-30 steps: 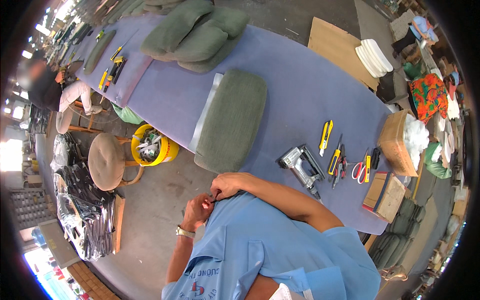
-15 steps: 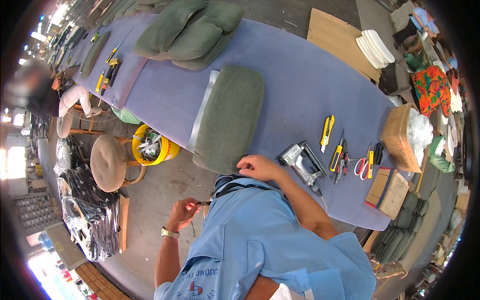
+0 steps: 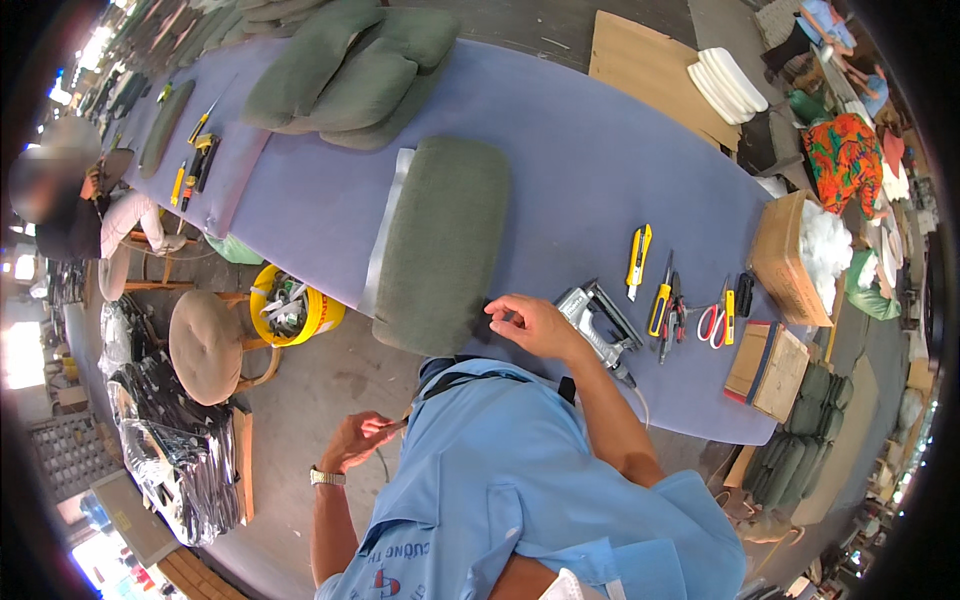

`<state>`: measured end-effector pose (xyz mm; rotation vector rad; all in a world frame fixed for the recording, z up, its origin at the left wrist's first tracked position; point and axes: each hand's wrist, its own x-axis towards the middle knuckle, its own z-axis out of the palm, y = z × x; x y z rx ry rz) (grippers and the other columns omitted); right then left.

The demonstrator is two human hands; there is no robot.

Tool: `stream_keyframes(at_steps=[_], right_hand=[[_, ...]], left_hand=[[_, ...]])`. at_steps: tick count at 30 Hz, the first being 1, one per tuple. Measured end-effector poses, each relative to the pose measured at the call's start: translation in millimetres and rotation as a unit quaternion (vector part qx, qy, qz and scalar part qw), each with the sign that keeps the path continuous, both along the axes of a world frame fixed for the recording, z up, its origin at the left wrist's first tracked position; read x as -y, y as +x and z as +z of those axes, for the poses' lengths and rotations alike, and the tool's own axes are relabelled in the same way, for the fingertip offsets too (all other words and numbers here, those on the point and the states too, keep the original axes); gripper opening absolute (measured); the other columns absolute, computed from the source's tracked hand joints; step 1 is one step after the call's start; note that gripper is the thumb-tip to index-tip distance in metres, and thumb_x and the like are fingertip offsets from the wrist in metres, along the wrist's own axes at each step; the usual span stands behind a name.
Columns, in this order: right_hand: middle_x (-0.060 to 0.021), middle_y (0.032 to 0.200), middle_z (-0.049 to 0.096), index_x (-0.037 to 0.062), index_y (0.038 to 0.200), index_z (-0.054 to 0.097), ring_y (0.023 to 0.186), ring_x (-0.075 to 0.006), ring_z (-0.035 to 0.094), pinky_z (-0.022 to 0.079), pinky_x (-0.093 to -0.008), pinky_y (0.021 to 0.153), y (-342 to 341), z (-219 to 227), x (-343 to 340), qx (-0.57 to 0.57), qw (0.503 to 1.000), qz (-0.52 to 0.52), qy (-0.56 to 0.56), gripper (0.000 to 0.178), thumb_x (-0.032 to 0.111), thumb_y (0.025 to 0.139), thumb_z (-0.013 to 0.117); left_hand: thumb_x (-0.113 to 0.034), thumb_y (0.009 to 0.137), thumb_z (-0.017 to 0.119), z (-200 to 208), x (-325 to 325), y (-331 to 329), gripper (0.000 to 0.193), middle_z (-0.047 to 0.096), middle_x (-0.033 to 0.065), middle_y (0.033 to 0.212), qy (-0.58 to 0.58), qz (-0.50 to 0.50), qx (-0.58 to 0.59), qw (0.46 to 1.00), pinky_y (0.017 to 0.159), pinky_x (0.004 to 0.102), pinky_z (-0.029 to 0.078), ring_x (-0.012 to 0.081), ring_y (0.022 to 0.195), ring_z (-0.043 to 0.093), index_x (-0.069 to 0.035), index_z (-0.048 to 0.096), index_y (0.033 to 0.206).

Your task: The person uses a staple gun to attach fabric to a cushion, then trims excess fabric with a utility knife. They repeat the process on another cushion, finishing by placing the completed item on a stack.

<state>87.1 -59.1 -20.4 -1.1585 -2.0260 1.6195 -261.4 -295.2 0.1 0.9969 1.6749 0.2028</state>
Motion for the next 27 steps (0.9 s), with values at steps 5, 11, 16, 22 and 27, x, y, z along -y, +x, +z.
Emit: stream_keyframes(at_steps=[5, 11, 16, 22, 27], right_hand=[[-0.0076, 0.101, 0.072, 0.0077, 0.118, 0.069, 0.081, -0.024, 0.067, 0.054, -0.0374, 0.075, 5, -5, -8, 0.052, 0.998, -0.021, 0.041, 0.031, 0.026, 0.093, 0.071], [-0.0088, 0.102, 0.072, 0.008, 0.119, 0.069, 0.079, -0.0244, 0.068, 0.054, -0.0375, 0.074, 26, -16, 1, 0.117, 0.989, -0.054, 0.071, 0.032, 0.026, 0.093, 0.072], [-0.0106, 0.1, 0.073, 0.0068, 0.119, 0.07, 0.076, -0.0207, 0.069, 0.055, -0.0346, 0.071, 55, -31, 27, 0.096, 0.986, -0.135, 0.037, 0.031, 0.023, 0.093, 0.072], [-0.0121, 0.1, 0.075, 0.0047, 0.117, 0.071, 0.083, -0.0222, 0.072, 0.057, -0.0346, 0.074, 101, -53, 44, 0.112, 0.959, -0.256, 0.033, 0.029, 0.023, 0.094, 0.07], [-0.012, 0.097, 0.075, 0.0057, 0.115, 0.07, 0.085, -0.0248, 0.072, 0.056, -0.0368, 0.076, 130, -95, 48, 0.144, 0.924, -0.352, 0.043, 0.031, 0.027, 0.092, 0.071]], left_hand=[[-0.01, 0.085, 0.082, 71, -95, 45, 0.03, 0.075, 0.012, 0.113, 0.337, 0.003, -0.063, 0.939, 0.088, 0.0363, 0.055, 0.0245, 0.101, 0.072, -0.004, 0.075, 0.114], [-0.019, 0.085, 0.084, 192, -166, 112, 0.03, 0.075, 0.0185, 0.104, 0.52, -0.037, 0.485, 0.703, 0.085, 0.0461, 0.055, 0.0306, 0.096, 0.071, 0.002, 0.078, 0.104], [-0.016, 0.088, 0.082, 236, -187, 178, 0.023, 0.073, 0.0158, 0.093, 0.536, -0.111, 0.696, 0.464, 0.074, 0.0388, 0.053, 0.026, 0.081, 0.068, 0.004, 0.079, 0.097], [-0.004, 0.084, 0.082, 245, -177, 151, 0.006, 0.075, 0.0127, 0.089, 0.454, -0.12, 0.703, 0.534, 0.077, 0.0374, 0.053, 0.022, 0.084, 0.069, 0.0, 0.079, 0.088], [-0.009, 0.083, 0.083, 264, -177, 157, 0.008, 0.074, 0.011, 0.088, 0.546, -0.124, 0.632, 0.536, 0.081, 0.0439, 0.051, 0.0251, 0.084, 0.069, -0.005, 0.076, 0.081]])
